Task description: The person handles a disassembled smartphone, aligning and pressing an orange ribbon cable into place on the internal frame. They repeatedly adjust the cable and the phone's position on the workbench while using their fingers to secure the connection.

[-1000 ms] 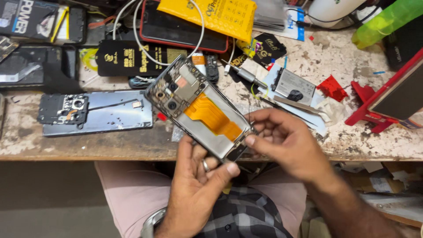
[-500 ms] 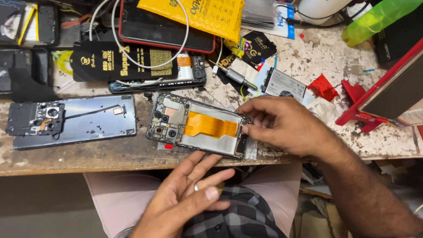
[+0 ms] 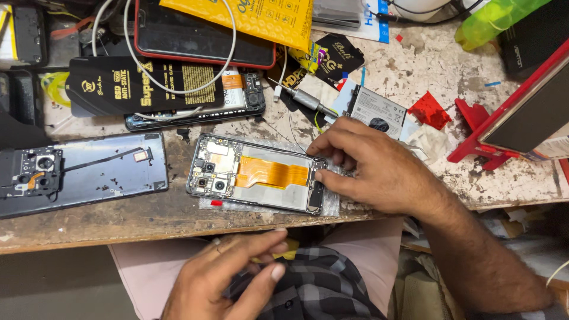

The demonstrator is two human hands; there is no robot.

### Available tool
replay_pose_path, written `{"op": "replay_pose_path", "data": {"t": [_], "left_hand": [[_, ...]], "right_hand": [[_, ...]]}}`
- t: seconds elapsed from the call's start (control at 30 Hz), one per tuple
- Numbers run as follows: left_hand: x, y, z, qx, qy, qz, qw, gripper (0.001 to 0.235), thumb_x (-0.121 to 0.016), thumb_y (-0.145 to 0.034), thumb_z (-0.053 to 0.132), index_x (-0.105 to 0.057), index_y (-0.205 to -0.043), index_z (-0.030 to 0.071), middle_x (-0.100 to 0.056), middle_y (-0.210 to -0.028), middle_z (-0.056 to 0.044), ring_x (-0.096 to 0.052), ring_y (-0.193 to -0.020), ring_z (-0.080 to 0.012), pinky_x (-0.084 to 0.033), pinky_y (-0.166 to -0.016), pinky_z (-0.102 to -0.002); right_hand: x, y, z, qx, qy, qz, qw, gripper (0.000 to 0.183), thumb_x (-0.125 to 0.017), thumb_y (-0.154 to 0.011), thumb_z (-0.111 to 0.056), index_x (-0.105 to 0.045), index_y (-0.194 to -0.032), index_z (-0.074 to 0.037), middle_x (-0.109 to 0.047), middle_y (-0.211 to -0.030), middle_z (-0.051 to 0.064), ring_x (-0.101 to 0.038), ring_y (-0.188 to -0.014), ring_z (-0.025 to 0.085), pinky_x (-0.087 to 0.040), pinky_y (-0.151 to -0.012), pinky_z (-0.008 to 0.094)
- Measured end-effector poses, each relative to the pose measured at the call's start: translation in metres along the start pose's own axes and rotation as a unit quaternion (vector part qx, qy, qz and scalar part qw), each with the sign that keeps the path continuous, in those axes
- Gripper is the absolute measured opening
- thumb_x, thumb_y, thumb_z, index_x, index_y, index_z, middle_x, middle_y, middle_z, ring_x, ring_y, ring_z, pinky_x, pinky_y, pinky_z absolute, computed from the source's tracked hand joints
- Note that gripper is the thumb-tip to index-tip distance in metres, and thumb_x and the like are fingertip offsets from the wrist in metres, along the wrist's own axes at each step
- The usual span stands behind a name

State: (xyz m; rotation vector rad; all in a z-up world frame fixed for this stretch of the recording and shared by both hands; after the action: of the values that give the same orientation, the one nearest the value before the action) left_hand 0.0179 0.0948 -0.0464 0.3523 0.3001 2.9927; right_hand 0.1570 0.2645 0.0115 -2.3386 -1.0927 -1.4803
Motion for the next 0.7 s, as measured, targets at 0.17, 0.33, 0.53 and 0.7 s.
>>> {"op": "replay_pose_path", "data": {"t": [0.17, 0.33, 0.53, 0.7], "left_hand": [[0.001, -0.018, 0.080, -0.279, -0.330, 0.122, 0.894, 0.037, -0.074, -0.090, 0.025, -0.072, -0.124, 0.009, -0.066, -0.133, -0.007, -0.057, -0.127, -0.0288, -0.041, -0.106, -0.048], [-0.004, -0.035, 0.096, -0.316, -0.393, 0.126, 0.855, 0.045, -0.072, -0.089, 0.033, -0.069, -0.122, 0.003, -0.064, -0.135, -0.012, -0.052, -0.133, -0.0332, -0.035, -0.111, -0.052], [-0.008, -0.040, 0.092, -0.309, -0.402, 0.127, 0.852, 0.050, -0.071, -0.091, 0.037, -0.067, -0.128, 0.003, -0.064, -0.135, -0.011, -0.053, -0.131, -0.0309, -0.036, -0.110, -0.052], [-0.014, -0.040, 0.087, -0.319, -0.408, 0.131, 0.845, 0.047, -0.072, -0.096, 0.035, -0.065, -0.132, 0.005, -0.063, -0.136, -0.009, -0.056, -0.134, -0.0282, -0.039, -0.112, -0.049]], "right_hand": [[0.007, 0.014, -0.001, 0.040, -0.078, 0.104, 0.991, 0.034, -0.080, -0.083, -0.024, -0.071, -0.111, -0.006, -0.070, -0.096, 0.004, -0.068, -0.083, 0.015, -0.059, -0.074, 0.030], [0.008, 0.038, -0.004, 0.091, -0.100, 0.181, 0.974, 0.025, -0.079, -0.087, -0.012, -0.070, -0.107, -0.003, -0.071, -0.110, 0.009, -0.071, -0.100, 0.018, -0.058, -0.087, 0.031], [0.005, 0.048, -0.007, 0.103, -0.094, 0.220, 0.965, 0.018, -0.077, -0.087, -0.006, -0.072, -0.105, -0.003, -0.073, -0.116, 0.011, -0.072, -0.106, 0.023, -0.057, -0.091, 0.032], [0.006, 0.047, -0.005, 0.110, -0.103, 0.223, 0.963, 0.021, -0.078, -0.085, -0.005, -0.072, -0.105, -0.003, -0.074, -0.113, 0.011, -0.072, -0.104, 0.022, -0.057, -0.090, 0.034]]}}
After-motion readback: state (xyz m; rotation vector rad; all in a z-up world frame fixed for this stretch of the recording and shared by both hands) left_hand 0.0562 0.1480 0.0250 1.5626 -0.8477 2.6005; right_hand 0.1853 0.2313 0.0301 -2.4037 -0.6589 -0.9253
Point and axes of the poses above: each hand's wrist, its own y-axis away from the middle knuckle, its own x-axis out of the back of the hand, z = x × y, the point moved 10 cm from there along -y, towards the middle knuckle
